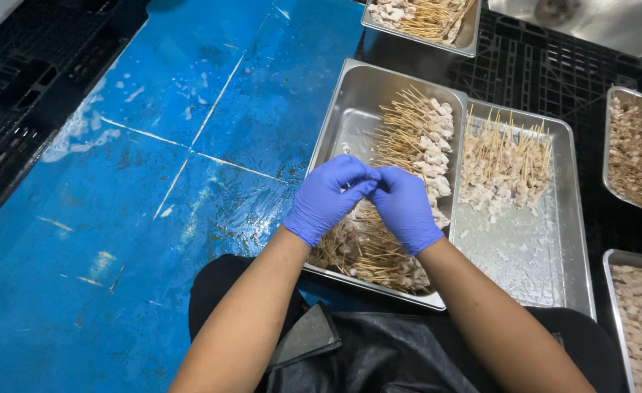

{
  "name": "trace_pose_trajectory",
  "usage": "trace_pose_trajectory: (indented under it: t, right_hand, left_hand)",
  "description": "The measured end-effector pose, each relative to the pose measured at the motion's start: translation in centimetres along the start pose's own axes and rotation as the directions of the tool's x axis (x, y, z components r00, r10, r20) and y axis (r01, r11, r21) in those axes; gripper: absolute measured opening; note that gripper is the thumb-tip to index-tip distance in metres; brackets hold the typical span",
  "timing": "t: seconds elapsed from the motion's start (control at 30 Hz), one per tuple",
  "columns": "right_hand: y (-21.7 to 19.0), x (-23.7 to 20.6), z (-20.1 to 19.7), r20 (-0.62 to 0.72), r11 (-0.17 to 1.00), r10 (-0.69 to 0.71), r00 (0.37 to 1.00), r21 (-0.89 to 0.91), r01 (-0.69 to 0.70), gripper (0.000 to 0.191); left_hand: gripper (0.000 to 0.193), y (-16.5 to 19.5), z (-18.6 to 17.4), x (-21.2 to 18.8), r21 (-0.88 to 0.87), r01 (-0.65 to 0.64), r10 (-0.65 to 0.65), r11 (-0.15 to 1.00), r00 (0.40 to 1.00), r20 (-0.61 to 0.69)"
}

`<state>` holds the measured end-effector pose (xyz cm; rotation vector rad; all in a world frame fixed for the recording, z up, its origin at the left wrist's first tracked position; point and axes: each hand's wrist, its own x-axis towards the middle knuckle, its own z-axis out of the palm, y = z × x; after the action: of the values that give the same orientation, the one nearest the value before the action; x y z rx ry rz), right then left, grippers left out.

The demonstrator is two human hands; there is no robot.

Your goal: The person threads pieces of raw meat onto bamboo skewers one at a time and arranges the finished skewers upright in a metal tray, working through trays of prepared meat on a low work rack.

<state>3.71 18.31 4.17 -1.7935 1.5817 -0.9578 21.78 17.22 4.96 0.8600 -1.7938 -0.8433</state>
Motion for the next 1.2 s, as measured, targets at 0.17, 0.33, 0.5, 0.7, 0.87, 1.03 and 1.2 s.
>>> trace_pose_trajectory:
  t: [0.17,0.33,0.5,0.7,0.87,1.03,1.2]
  right_hand:
    - [-0.3,-1.0,-2.9,-0.043,0.990,0.102,0.994,0.105,-0.097,0.017]
    - [0.5,-2.6,-7.5,-0.114,0.964,0.133,0.985,0.244,-0.102,0.015]
    - [2.3,-4.1,-10.2,-0.248,0.903,0.121,0.961,0.429,-0.003,0.017]
    - [3.6,-5.1,-11.4,-0.284,0.918,0.111,0.952,0.396,0.011,0.017]
    - [3.7,-5.2,-11.3,-0.279,0.926,0.036,0.960,0.370,0.072,0.016]
    - [2.7,-5.2,-10.9,-0.226,0.945,0.006,0.974,0.319,0.069,0.016]
    - [0.9,-5.5,-10.0,-0.172,0.975,-0.090,0.981,0.185,0.122,0.015]
  left_hand:
    - [0.015,-1.5,0.1,0.3,-0.173,0.051,-0.086,0.984,0.976,-0.202]
    - [0.014,-4.8,1.0,0.3,-0.127,0.213,-0.240,0.969,0.932,-0.271]
    - [0.012,-8.6,3.6,-1.2,0.161,0.243,-0.243,0.957,0.970,-0.020]
    - [0.015,-10.8,5.4,-2.3,0.364,0.204,-0.313,0.909,0.910,0.272]
    - [0.018,-8.1,4.2,-1.8,0.612,0.213,-0.516,0.762,0.771,0.373]
    - [0.028,-2.5,2.8,0.0,0.298,0.231,-0.275,0.926,0.954,0.116]
    - [0.025,2.7,2.6,0.1,0.221,-0.103,0.097,0.970,0.995,0.036]
